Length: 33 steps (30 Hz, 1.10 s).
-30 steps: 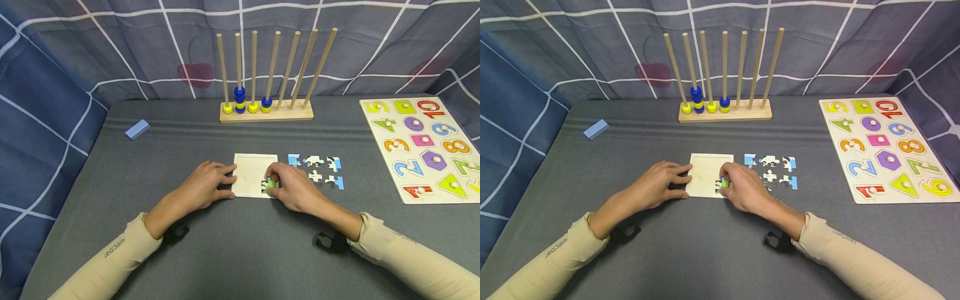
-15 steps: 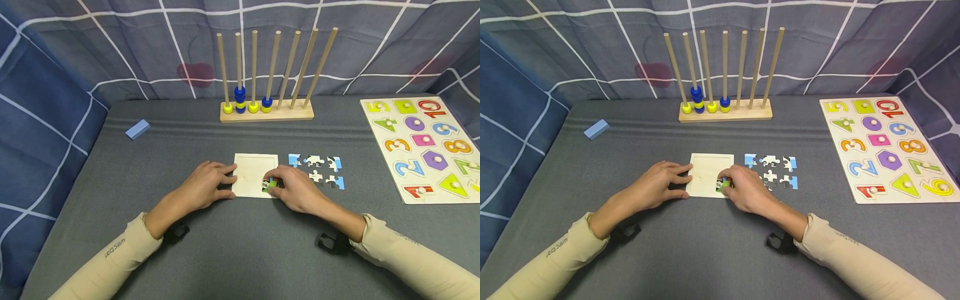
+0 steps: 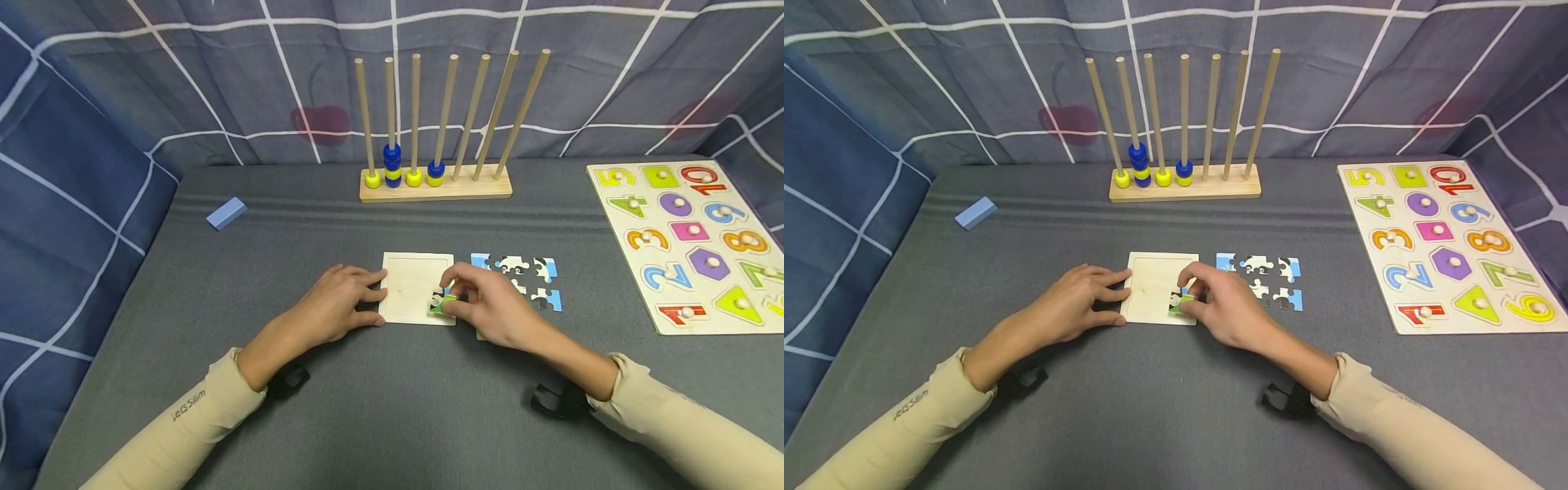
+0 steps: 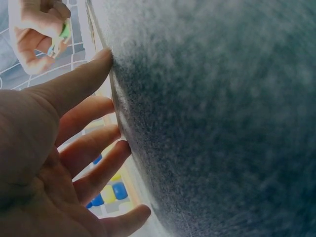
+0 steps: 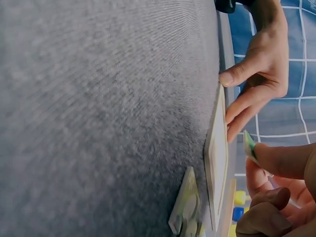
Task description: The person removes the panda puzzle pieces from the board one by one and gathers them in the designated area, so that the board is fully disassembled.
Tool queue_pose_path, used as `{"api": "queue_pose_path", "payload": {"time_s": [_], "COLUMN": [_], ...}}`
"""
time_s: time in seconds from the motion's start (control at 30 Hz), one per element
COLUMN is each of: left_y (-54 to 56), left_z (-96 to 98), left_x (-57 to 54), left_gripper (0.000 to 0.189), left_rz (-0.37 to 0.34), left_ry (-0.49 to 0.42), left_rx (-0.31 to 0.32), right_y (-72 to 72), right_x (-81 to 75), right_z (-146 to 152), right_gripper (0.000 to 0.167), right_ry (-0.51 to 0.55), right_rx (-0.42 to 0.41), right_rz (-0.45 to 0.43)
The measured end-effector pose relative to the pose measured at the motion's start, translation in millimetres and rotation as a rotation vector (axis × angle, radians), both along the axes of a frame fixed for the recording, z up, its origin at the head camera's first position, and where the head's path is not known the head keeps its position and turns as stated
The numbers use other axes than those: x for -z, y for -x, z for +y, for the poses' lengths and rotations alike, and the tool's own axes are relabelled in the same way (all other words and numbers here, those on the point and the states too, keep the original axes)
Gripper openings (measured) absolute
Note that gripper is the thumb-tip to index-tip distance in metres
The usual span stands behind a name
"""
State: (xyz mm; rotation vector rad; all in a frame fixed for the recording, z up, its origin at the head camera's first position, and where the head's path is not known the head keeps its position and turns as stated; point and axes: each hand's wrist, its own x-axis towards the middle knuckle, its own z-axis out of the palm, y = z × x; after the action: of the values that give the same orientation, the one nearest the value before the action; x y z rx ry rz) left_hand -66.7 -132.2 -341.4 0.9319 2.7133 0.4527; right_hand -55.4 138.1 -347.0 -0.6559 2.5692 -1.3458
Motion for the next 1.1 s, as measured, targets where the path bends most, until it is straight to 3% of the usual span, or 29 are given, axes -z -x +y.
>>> {"api": "queue_pose_path", "payload": {"time_s": [0.3, 0.6, 1.1], "left_y": [0.3, -0.3, -0.2], "left_z": [0.2, -0.1, 0.5], "left_x": [0.4, 0.0, -0.1], "left_gripper": [0.049, 0.048, 0.048], "left_rz": [0.008, 0.006, 0.008], "left_ry": [-0.007, -0.004, -0.006], "left_rx": [0.005, 0.007, 0.003], "right_y": [-11.1, -26.8, -46.7], "right_x": [-9.0, -13.9, 2.5], "right_z": [27, 65, 115], "right_gripper": [0.023, 0.023, 0.024], "right_ry": [0.035, 0.045, -0.059], "right_rx": [-0.003, 0.093, 0.212], "right_rz": [-0.054, -0.03, -0.029]}}
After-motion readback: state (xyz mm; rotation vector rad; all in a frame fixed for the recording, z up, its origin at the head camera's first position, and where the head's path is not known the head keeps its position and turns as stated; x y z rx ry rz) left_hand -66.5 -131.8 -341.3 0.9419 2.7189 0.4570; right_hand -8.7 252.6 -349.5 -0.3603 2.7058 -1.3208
